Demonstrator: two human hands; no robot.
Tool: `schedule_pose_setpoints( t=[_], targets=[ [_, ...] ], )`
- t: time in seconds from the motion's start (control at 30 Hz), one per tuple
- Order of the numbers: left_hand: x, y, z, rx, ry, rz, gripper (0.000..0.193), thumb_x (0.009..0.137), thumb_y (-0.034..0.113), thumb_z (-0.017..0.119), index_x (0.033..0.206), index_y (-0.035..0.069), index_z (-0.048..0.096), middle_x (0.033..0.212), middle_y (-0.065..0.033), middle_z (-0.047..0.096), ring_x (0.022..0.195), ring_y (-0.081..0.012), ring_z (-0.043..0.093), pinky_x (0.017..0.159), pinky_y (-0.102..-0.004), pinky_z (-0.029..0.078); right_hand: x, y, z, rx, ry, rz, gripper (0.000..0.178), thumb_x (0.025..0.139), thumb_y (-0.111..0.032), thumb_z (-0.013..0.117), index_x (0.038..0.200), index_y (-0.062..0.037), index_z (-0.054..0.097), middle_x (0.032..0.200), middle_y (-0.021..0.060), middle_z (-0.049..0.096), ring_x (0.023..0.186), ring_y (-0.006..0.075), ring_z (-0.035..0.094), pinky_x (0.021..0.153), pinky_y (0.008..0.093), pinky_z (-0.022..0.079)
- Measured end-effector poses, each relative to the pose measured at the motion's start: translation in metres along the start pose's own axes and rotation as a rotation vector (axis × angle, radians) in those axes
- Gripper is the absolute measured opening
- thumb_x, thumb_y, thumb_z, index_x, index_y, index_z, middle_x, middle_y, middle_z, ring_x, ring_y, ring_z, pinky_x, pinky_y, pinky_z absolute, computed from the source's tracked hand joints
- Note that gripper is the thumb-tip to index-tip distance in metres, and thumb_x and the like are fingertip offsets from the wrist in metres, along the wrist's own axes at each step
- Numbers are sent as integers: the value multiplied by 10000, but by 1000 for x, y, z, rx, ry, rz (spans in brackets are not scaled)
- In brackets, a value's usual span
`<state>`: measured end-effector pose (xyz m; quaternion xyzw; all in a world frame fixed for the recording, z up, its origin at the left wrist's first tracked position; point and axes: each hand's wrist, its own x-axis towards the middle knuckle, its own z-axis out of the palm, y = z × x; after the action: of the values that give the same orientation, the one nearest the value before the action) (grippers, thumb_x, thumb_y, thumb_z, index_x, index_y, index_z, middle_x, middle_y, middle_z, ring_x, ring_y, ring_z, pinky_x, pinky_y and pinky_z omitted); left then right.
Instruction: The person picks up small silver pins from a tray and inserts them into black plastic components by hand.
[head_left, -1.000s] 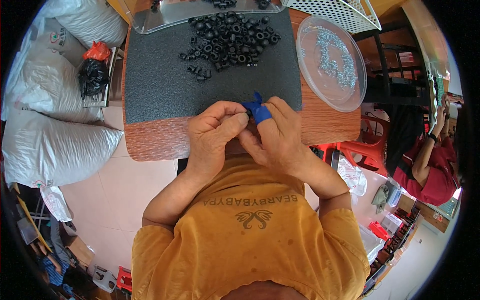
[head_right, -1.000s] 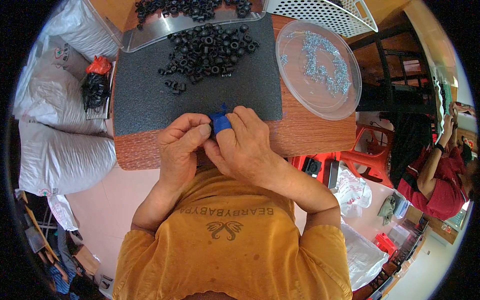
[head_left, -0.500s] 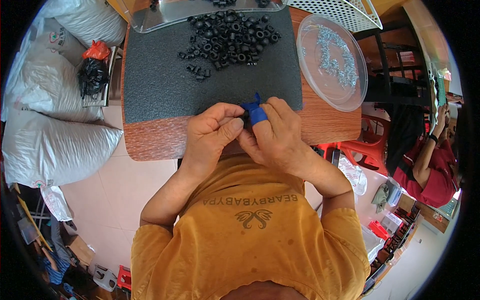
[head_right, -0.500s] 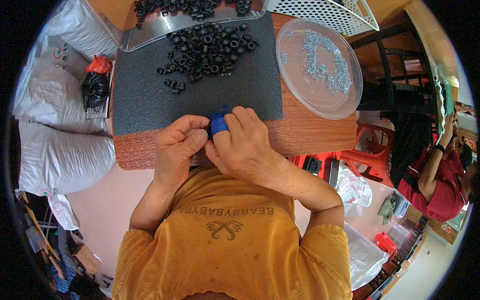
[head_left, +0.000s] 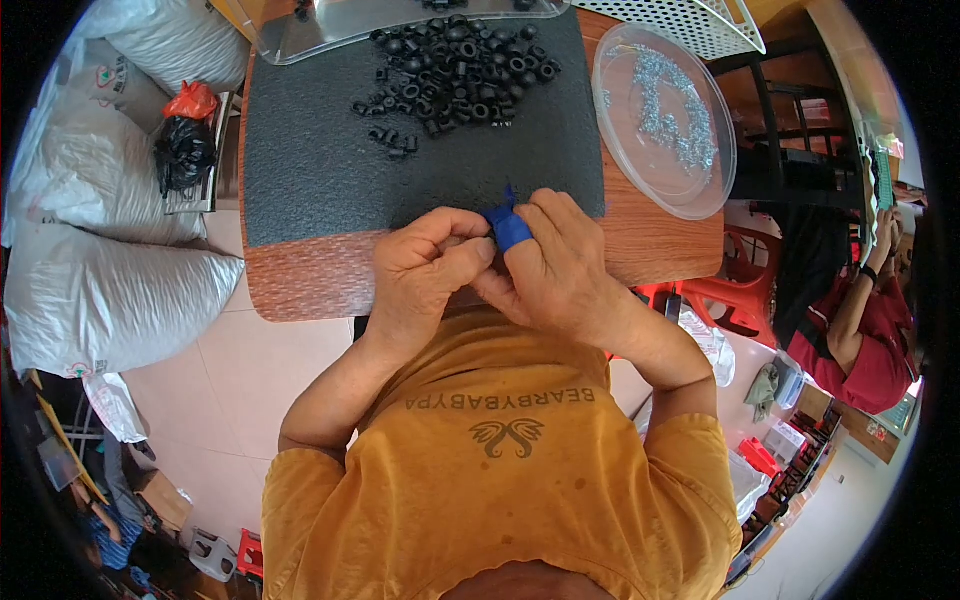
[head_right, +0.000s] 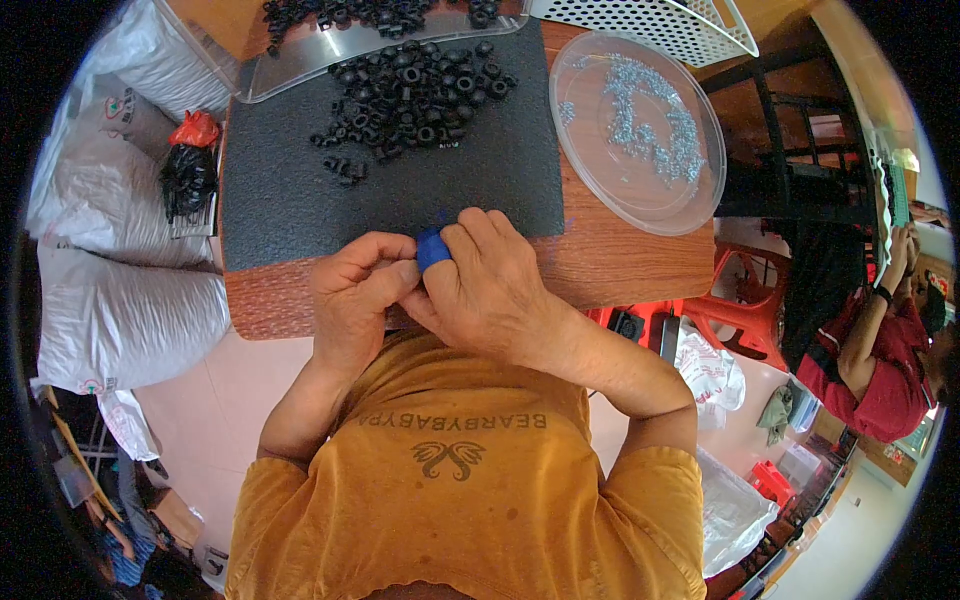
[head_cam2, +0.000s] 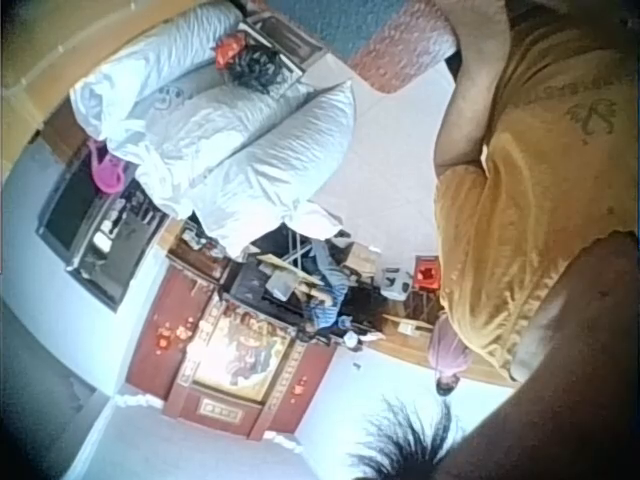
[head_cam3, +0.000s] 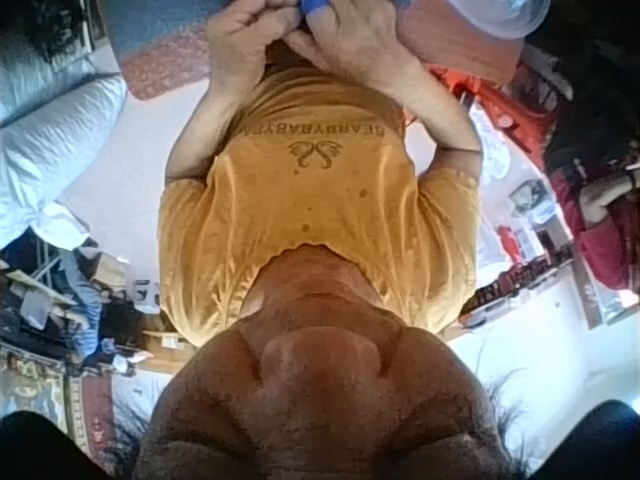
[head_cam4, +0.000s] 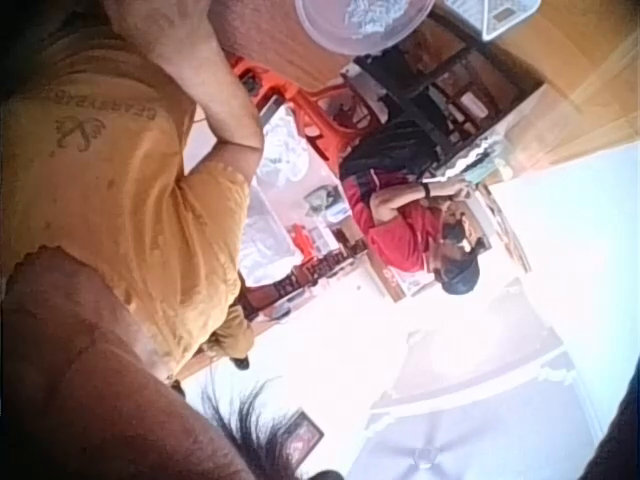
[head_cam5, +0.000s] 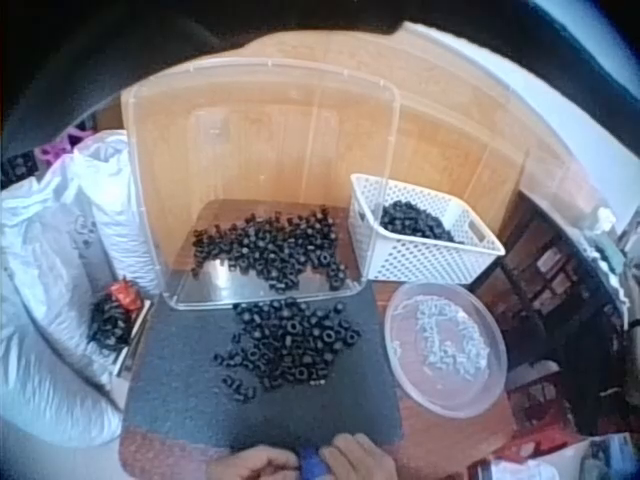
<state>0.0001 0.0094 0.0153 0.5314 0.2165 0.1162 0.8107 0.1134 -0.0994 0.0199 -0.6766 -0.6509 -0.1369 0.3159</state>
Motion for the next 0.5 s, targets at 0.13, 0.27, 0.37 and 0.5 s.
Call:
schedule_pose_setpoints(
  t=[0.13,0.27,0.37,0.5],
  targets=[
    [1,-2,0,-18,16,15,91,838,48,570,892,-15,608,660,19,586,593,-5,487,524,-145,365,2,1,0,19,0,-11,293,564,-104,672,607,-58,386,625,107,404,569,256,419,472,366,339],
    [0,2,0,-61,8,-70,126,860,91,574,917,-16,607,713,3,596,631,-15,501,550,-156,392,-1,3,4,0,-1,-15,293,579,-125,672,610,-53,390,625,114,417,575,263,431,479,371,360],
    [0,2,-3,-149,7,-131,181,877,147,581,947,-18,604,747,-9,596,664,-29,514,579,-165,413,-2,3,5,-17,-5,2,293,586,-138,670,611,-51,391,625,123,431,578,271,442,488,377,377],
    [-1,0,-13,-65,-96,-167,240,889,191,576,982,-28,601,761,-21,601,678,-52,533,606,-179,434,-7,4,6,-22,-12,2,294,592,-151,669,611,-50,394,616,134,442,575,272,449,489,378,383]
  ],
)
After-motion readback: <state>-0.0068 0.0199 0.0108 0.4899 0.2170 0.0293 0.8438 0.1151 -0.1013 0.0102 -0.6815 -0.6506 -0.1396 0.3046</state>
